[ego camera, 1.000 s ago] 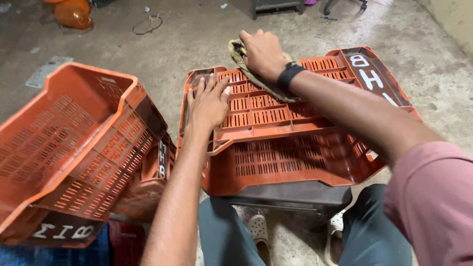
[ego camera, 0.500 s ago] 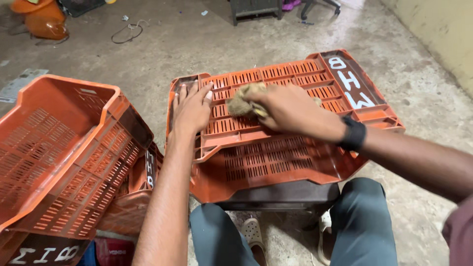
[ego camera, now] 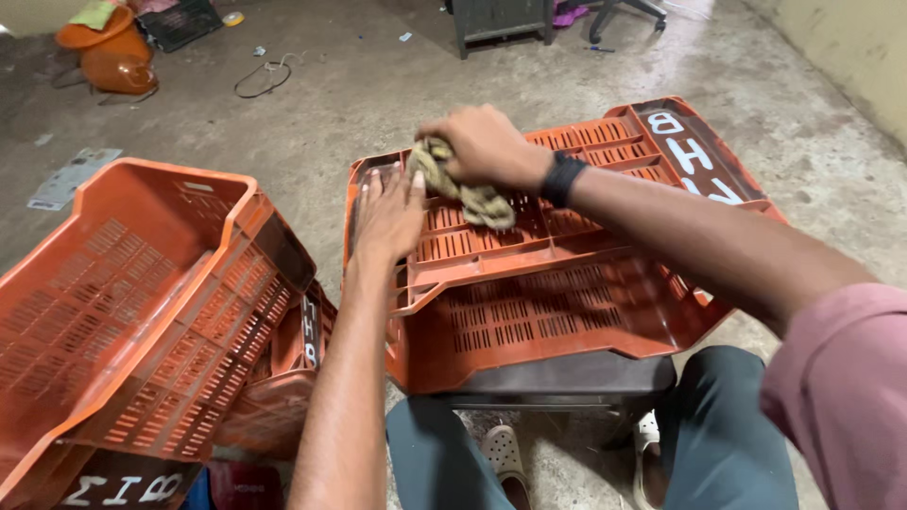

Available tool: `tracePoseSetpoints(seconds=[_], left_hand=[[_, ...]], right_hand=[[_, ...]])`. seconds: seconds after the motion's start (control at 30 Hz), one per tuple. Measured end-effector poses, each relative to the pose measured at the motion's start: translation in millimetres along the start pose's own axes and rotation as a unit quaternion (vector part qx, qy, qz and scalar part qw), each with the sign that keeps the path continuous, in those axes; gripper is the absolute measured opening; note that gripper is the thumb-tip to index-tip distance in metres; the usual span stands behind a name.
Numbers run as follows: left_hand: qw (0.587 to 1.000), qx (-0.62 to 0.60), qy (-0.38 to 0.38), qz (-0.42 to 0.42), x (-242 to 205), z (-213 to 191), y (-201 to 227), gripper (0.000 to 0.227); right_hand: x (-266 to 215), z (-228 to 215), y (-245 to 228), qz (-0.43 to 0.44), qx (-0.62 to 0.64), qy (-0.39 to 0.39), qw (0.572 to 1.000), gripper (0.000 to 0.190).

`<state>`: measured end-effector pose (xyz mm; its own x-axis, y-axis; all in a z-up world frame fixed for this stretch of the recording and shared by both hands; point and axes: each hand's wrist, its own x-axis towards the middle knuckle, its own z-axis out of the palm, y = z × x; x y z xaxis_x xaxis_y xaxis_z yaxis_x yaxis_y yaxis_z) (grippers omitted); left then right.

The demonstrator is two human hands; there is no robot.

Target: The person wipes the surface of stacked orange plastic crates using a cloth. They clean the top and sides of the crates, occasionally lifting and repositioning them to access different areas. The person handles the crates one at a time, focusing on removing dirt or residue from the plastic surfaces.

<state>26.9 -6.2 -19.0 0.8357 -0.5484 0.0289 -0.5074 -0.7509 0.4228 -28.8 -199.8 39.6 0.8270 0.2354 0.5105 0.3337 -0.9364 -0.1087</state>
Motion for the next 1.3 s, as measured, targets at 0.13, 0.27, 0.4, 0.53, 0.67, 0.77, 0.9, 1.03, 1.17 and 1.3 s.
tracePoseSetpoints(seconds=[0.13,0.27,0.4,0.53,0.67,0.77,0.9,1.03,1.17,1.3], left_hand=[[0.998,-0.051,0.034,-0.028,-9.4,-3.2,5.3,0.084],[0.994,-0.091,0.062,-0.022,-10.5,-4.1,6.7,0.091],[0.988,-0.138,0.072,-0.011,-9.9,-7.1,4.8,0.095],[0.988,-0.131,0.084,-0.001,-6.3,-7.5,2.0,0.098],[0.993,-0.093,0.076,0.012,0.0,-2.8,0.2,0.097],[0.993,-0.095,0.074,-0.004,0.1,-2.9,-1.8,0.096],[0.984,-0.136,0.101,0.060,-3.3,-8.6,0.7,0.097],[0.980,-0.174,0.084,0.044,-11.2,-9.4,4.7,0.098],[0.977,-0.187,0.097,0.034,-7.4,-13.1,3.3,0.100],[0.962,-0.248,0.104,0.038,-8.7,-14.0,-1.5,0.100]], right_hand=[[31.4,25.2,2.5,0.020,-0.003,0.016,1.000,0.039],[11.2,5.6,-29.9,0.077,-0.023,-0.058,0.995,0.018],[-49.8,-38.9,-70.8,-0.052,0.042,-0.027,0.997,0.018],[-85.2,-85.3,-78.8,-0.056,0.085,-0.114,0.988,0.029],[-116.6,-113.6,-60.7,-0.033,0.101,-0.123,0.987,0.049],[-123.7,-109.5,-55.8,-0.009,0.081,-0.088,0.993,0.051],[-100.2,-61.2,-49.2,-0.063,0.020,0.023,0.998,0.050],[-33.3,-5.6,-24.3,-0.063,0.044,0.023,0.997,0.040],[32.7,29.4,1.9,0.034,0.013,0.006,0.999,0.023],[29.5,29.9,-11.3,0.006,-0.046,0.069,0.997,0.024]])
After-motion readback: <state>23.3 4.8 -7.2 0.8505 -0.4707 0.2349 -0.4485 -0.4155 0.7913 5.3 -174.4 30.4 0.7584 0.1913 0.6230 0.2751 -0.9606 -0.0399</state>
